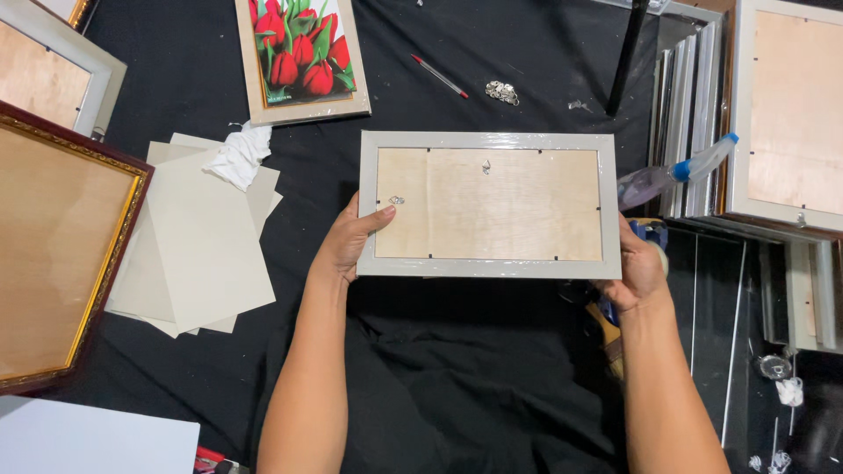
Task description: The person wipes the front and back surfaces of a framed picture with a cloth, then uses a brush to dust the back. The person repeats wiping and brushing on the same frame multiple times.
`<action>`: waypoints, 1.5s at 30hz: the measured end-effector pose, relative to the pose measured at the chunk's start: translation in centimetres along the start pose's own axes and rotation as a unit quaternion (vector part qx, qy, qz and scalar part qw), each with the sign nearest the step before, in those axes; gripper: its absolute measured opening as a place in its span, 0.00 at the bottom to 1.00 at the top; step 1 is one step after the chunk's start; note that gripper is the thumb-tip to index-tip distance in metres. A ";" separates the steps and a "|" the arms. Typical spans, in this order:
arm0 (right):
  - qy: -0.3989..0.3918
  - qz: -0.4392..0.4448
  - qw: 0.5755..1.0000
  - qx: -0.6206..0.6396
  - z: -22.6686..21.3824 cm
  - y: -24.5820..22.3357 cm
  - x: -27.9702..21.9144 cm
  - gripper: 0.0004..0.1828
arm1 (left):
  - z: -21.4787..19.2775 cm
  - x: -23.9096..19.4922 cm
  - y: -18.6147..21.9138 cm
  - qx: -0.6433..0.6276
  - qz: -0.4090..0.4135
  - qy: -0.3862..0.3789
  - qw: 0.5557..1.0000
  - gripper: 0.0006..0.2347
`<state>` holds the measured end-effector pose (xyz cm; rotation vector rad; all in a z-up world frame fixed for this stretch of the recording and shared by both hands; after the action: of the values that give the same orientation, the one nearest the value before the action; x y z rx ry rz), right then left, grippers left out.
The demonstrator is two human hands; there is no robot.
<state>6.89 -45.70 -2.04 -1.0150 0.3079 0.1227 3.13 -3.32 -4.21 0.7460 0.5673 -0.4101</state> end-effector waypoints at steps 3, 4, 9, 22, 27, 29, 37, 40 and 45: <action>0.009 0.009 1.000 -0.013 -0.3 0.4 0.6 0.23 | -0.5 0.3 0.0 0.001 0.000 0.003 1.000 0.23; 0.009 0.010 1.000 -0.013 0.4 0.3 0.3 0.23 | -0.1 -0.1 0.1 0.000 0.001 0.004 1.000 0.23; 0.017 0.037 0.999 -0.013 2.1 0.2 -1.2 0.29 | 1.4 -1.2 0.5 -0.035 0.002 -0.011 0.999 0.22; 0.046 0.016 0.988 -0.148 0.0 0.1 -0.1 0.25 | 1.6 -1.1 0.6 -0.052 -0.009 -0.036 0.998 0.19; 0.126 -0.022 0.983 -0.134 -3.5 -1.1 1.4 0.19 | -0.3 -0.1 0.9 -0.093 0.032 -0.019 0.995 0.21; 0.136 -0.013 0.977 -0.163 -4.4 0.0 1.3 0.18 | -0.6 -0.2 1.4 -0.101 0.052 -0.012 0.994 0.21; 0.080 0.096 0.895 -0.428 -2.8 4.1 -1.7 0.24 | -2.8 0.6 2.5 -0.149 0.117 0.023 0.982 0.21; -0.011 0.101 0.585 -0.805 -1.7 1.8 0.0 0.36 | -3.7 0.3 3.4 -0.150 0.126 -0.007 0.981 0.21; 0.012 -0.021 0.961 -0.275 9.5 -3.4 -4.0 0.50 | -2.8 -1.5 3.6 -0.092 0.053 -0.037 0.994 0.25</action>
<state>5.83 -39.26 6.65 -1.5751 0.2803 0.1621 2.92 1.32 -3.12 0.5788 0.4861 -0.2805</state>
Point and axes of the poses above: each hand's wrist, its own x-axis towards the middle knuckle, its own z-axis out of the palm, y = z × x, the point moved 5 cm from there along x, towards the middle knuckle, and after that the axes turned 12 degrees about -z, right-handed, at the moved point
